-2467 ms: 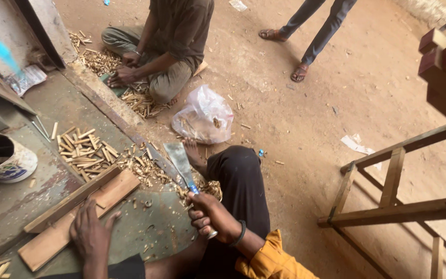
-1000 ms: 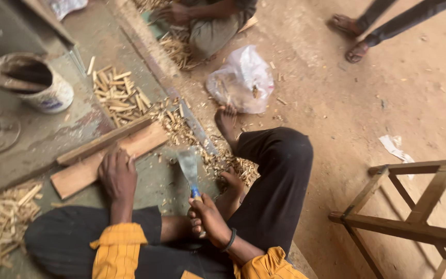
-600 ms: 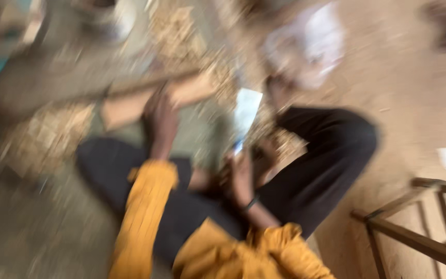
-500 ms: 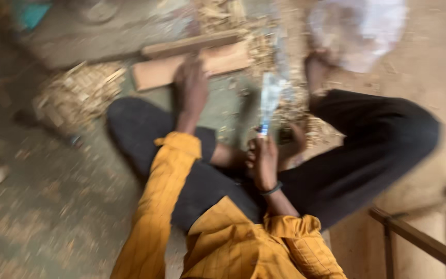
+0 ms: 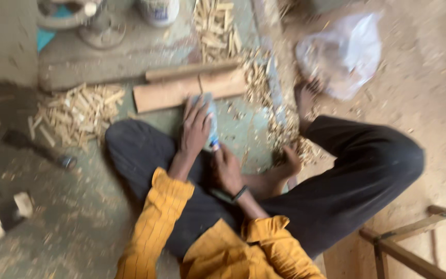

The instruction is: The person sits on the floor and uses a wide chisel to shave and split small wooden sticks on a board, cutting thin strips from the sticks and letting the pieces fall among wood shavings on the floor.

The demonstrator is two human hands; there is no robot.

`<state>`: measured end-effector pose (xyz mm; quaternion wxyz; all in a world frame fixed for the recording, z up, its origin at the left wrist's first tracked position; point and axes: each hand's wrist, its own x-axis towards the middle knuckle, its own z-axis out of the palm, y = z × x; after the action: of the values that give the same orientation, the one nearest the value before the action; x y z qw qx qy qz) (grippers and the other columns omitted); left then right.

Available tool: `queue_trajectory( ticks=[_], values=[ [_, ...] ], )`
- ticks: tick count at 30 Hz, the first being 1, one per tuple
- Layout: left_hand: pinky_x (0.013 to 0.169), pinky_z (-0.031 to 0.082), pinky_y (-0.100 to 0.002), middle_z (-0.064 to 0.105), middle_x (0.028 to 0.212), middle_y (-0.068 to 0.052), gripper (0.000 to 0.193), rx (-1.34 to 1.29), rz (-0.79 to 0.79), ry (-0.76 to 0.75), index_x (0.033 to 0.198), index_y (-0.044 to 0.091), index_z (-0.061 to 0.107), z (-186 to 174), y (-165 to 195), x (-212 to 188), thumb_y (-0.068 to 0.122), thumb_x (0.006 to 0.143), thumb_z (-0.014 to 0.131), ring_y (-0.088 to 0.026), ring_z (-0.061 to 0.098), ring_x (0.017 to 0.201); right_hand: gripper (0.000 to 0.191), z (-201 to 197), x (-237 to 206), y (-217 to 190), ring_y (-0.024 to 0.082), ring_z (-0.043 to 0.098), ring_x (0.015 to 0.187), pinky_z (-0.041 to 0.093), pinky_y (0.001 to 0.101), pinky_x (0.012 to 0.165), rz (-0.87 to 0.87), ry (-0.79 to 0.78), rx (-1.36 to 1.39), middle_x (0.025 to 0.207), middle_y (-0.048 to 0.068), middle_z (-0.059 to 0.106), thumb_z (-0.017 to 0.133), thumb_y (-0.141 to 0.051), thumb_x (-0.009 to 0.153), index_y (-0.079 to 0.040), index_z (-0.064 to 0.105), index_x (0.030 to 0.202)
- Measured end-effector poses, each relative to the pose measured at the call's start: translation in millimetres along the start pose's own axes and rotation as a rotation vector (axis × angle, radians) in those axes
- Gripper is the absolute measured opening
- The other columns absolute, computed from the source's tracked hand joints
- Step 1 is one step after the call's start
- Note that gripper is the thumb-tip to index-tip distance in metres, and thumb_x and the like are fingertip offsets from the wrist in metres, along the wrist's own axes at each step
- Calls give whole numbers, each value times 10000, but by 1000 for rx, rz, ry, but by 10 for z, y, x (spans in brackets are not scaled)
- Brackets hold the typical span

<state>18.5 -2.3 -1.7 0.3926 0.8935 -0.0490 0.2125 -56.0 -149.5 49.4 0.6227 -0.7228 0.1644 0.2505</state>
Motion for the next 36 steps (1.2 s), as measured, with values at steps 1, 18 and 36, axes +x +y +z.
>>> queue_trajectory(
  ticks=[1,18,36],
  values=[
    [1201,391,-510,561,1453,-270,317,3,-11,6,1294,-58,634,24,-13,12,72,1005,628,-476,439,1442,371,25,44,-25,81,479,461,385,269,397,-7,4,-22,615,-12,549,514,-352,1043,-113,619,1306],
    [1175,398,-490,603,1426,-223,379,153,-26,6,1351,-41,618,153,-281,604,80,993,629,-389,508,1406,424,259,615,-376,125,470,387,361,290,338,13,-18,2,539,27,502,533,-402,1039,-66,664,1261],
    [1170,448,-489,633,1361,-263,278,31,-100,24,1249,-70,676,179,-101,52,54,1002,640,-428,550,1366,398,23,147,-289,228,641,530,504,387,516,-42,-43,-315,615,141,627,479,-365,1049,-33,632,1207]
  ],
)
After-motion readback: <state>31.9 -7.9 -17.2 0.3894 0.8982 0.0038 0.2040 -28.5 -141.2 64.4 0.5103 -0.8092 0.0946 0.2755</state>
